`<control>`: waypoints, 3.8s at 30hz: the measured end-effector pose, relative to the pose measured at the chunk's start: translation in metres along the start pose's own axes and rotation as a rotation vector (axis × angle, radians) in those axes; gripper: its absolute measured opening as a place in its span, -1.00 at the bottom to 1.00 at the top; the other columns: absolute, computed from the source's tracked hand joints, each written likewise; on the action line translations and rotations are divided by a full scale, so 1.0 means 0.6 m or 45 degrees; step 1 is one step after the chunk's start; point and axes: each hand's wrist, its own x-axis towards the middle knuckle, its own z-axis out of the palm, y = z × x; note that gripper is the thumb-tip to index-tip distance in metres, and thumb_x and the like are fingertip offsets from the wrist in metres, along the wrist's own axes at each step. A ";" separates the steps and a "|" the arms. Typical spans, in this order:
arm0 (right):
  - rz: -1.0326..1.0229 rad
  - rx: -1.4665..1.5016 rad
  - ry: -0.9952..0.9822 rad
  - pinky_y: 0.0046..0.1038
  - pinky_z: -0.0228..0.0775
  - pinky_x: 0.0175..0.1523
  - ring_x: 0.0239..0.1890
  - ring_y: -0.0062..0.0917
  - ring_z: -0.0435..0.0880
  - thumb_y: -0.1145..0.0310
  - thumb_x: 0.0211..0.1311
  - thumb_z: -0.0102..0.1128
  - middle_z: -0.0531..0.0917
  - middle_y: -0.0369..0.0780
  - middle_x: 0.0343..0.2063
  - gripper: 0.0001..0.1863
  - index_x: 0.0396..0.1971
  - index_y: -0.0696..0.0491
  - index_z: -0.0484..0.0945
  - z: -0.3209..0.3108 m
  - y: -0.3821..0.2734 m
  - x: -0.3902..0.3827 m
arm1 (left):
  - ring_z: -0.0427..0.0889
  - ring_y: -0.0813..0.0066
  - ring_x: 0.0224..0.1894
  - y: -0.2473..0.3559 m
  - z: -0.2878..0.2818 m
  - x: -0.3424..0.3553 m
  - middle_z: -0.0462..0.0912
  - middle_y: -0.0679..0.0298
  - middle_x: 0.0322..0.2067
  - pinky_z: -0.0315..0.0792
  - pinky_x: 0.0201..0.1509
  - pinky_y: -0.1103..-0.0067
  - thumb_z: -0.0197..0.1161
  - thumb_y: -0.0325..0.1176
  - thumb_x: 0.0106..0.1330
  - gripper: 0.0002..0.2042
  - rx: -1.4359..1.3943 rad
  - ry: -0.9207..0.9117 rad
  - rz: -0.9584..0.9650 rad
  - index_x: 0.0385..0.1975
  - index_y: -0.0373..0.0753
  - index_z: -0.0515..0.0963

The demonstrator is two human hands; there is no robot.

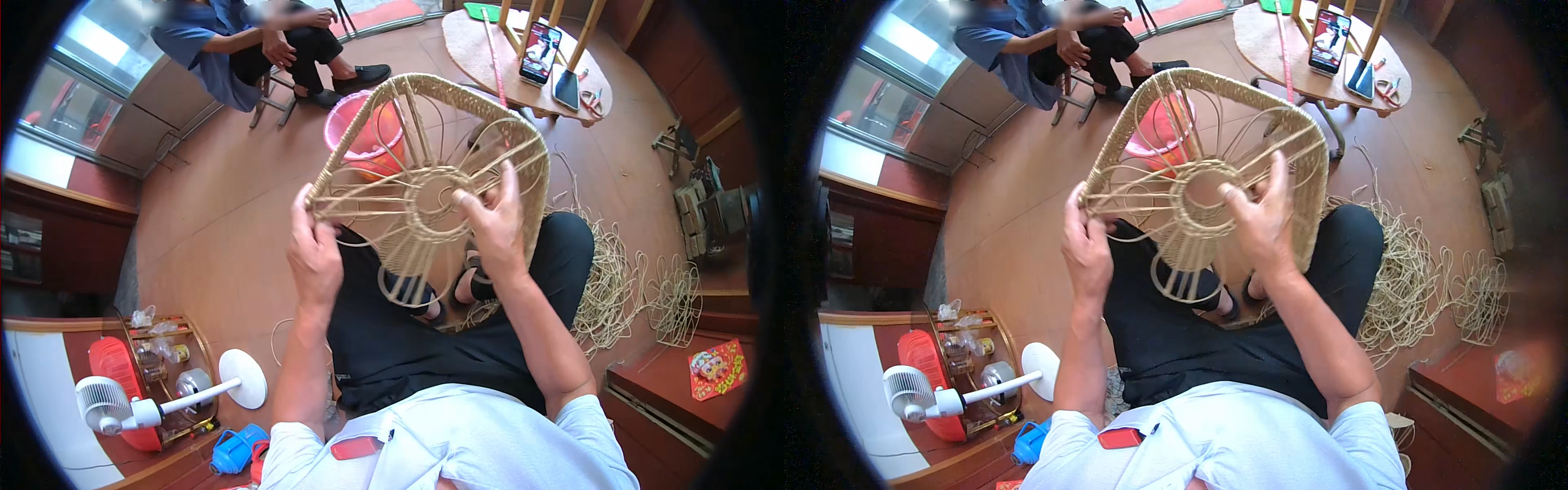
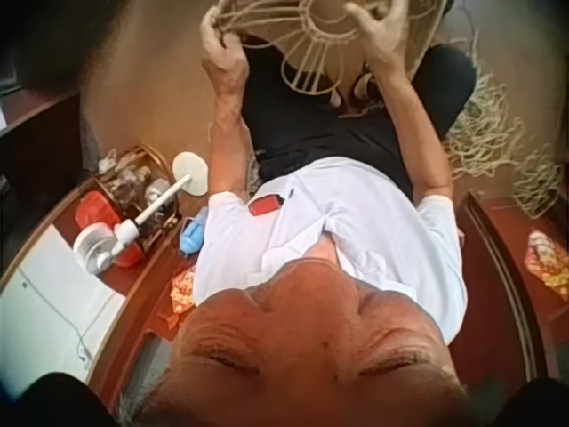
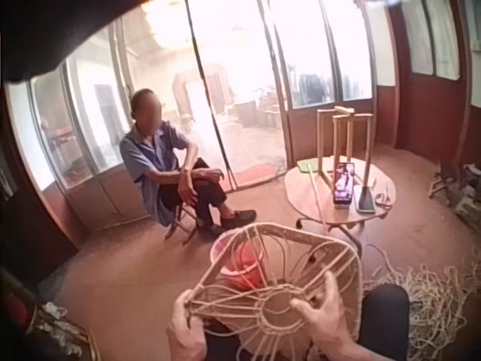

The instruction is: The recorder is weaving a basket or decorative object using flexible plant-based strips.

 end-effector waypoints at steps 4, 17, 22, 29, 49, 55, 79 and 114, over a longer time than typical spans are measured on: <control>0.168 0.268 -0.073 -0.44 0.59 0.15 0.07 -0.51 0.70 0.58 0.45 0.24 0.69 -0.14 0.03 -0.04 0.74 0.14 -0.08 0.021 -0.020 -0.082 | 0.84 0.06 0.15 -0.027 -0.009 0.073 0.82 -0.07 0.11 0.67 0.20 0.27 -0.05 -0.58 0.59 -0.53 0.202 -0.032 0.155 0.45 -0.27 0.48; 0.379 0.539 0.062 -0.38 0.55 0.36 0.18 -0.49 0.63 0.66 0.40 0.18 0.62 -0.16 0.15 -0.03 0.74 0.15 -0.07 -0.020 0.041 -0.206 | 0.83 -0.12 0.02 -0.027 0.030 0.072 0.82 -0.04 0.00 0.63 0.07 0.07 0.22 -0.49 0.55 -0.30 0.472 -0.291 0.542 0.68 0.00 0.27; 0.442 0.544 -0.097 -0.32 0.61 0.37 0.36 -0.41 0.62 0.51 0.45 0.30 0.58 -0.09 0.30 0.05 0.78 0.04 -0.16 -0.048 0.024 -0.202 | 0.77 0.32 -0.30 -0.004 -0.006 0.009 0.74 0.25 -0.34 0.62 -0.12 0.33 0.49 -0.29 0.51 -0.35 0.535 -0.241 0.450 0.57 0.00 0.42; 0.488 -0.418 -0.472 -0.20 0.66 0.29 0.34 -0.21 0.75 0.35 0.50 0.39 0.66 0.09 0.34 -0.11 0.71 0.12 0.16 -0.129 -0.081 -0.196 | 0.63 0.51 -0.46 -0.002 -0.028 -0.079 0.63 0.28 -0.50 0.53 -0.30 0.48 0.46 -0.32 0.56 -0.86 0.245 -0.250 0.195 -0.03 -0.17 0.72; -1.151 -1.408 -0.516 -0.14 0.46 0.34 0.21 -0.24 0.60 0.45 0.35 0.39 0.62 -0.21 0.13 -0.37 0.44 -0.08 0.61 -0.040 -0.016 -0.049 | 0.71 0.41 -0.37 0.005 -0.027 0.034 0.72 0.22 -0.47 0.54 -0.22 0.41 0.39 -0.30 0.54 -0.84 0.233 -0.159 0.163 -0.21 -0.26 0.73; -1.143 -1.443 -0.509 -0.12 0.47 0.24 0.15 -0.22 0.59 0.46 0.31 0.39 0.61 -0.19 0.06 -0.37 0.41 -0.08 0.61 -0.025 -0.018 -0.047 | 0.75 0.09 -0.30 0.041 0.047 0.131 0.76 0.17 -0.33 0.56 -0.22 0.19 0.44 -0.26 0.49 -0.84 0.564 0.056 0.682 -0.22 -0.22 0.73; -1.114 -1.418 -0.448 -0.15 0.45 0.16 0.11 -0.24 0.59 0.52 0.25 0.33 0.62 -0.23 0.01 -0.46 0.25 -0.16 0.67 -0.023 0.002 -0.047 | 0.81 0.25 -0.25 0.063 0.111 0.018 0.75 0.10 -0.28 0.65 -0.10 0.28 0.39 -0.42 0.52 -0.80 0.064 -0.212 0.017 -0.03 -0.30 0.53; -1.342 -1.683 -0.675 -0.13 0.25 0.40 0.41 -0.32 0.45 0.26 0.29 0.37 0.56 -0.25 0.23 -0.35 0.43 -0.30 0.57 -0.014 0.001 -0.049 | 0.70 0.68 -0.27 -0.035 0.027 0.009 0.82 0.34 -0.23 0.55 -0.22 0.64 0.44 -0.12 0.61 -0.57 -0.424 -0.259 -0.316 0.25 -0.29 0.59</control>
